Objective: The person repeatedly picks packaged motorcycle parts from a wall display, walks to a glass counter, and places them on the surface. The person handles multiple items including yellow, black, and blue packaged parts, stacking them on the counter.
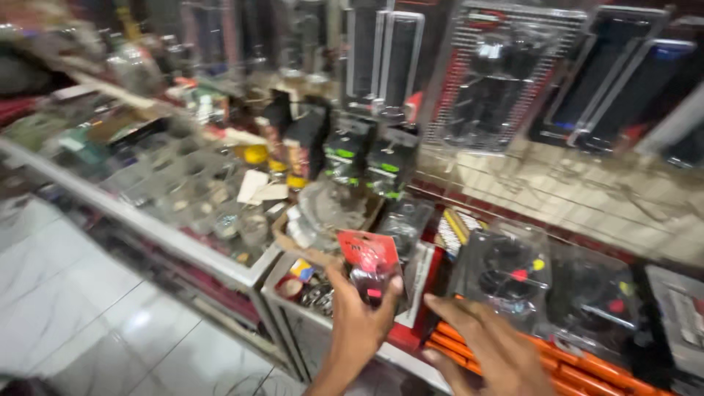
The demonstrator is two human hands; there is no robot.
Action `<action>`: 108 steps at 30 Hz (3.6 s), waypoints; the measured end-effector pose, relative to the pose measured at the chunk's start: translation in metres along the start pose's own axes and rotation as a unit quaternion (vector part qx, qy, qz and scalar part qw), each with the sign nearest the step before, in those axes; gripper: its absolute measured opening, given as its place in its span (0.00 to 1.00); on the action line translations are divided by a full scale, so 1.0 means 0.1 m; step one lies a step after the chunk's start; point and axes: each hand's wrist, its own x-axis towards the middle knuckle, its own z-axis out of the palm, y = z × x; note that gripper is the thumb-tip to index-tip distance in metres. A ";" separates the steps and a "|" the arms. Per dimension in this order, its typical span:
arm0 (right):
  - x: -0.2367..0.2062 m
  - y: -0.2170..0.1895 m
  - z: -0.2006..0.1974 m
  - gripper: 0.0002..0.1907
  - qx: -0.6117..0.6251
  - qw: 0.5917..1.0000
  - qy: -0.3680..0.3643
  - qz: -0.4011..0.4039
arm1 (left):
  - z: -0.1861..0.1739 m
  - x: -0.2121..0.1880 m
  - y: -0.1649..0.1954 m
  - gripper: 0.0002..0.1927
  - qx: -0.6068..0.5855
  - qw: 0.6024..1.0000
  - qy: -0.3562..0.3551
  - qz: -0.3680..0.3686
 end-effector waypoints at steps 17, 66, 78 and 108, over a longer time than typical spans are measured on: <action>-1.83 0.48 2.76 0.22 0.536 0.784 -0.268 0.161 | -1.29 -2.48 0.12 0.19 -0.111 0.972 0.110 -0.174; -4.59 -6.89 0.40 0.55 0.479 0.517 -0.543 -0.456 | -3.23 -8.78 2.72 0.25 0.405 0.474 0.711 -0.325; -4.32 -8.74 1.56 0.51 0.305 0.474 -0.506 -0.654 | -4.74 -8.98 3.35 0.26 0.548 0.297 0.621 -0.474; -5.04 -9.94 2.06 0.55 0.358 0.368 -0.507 -0.692 | -5.52 -9.31 2.81 0.20 0.658 0.225 0.618 -0.366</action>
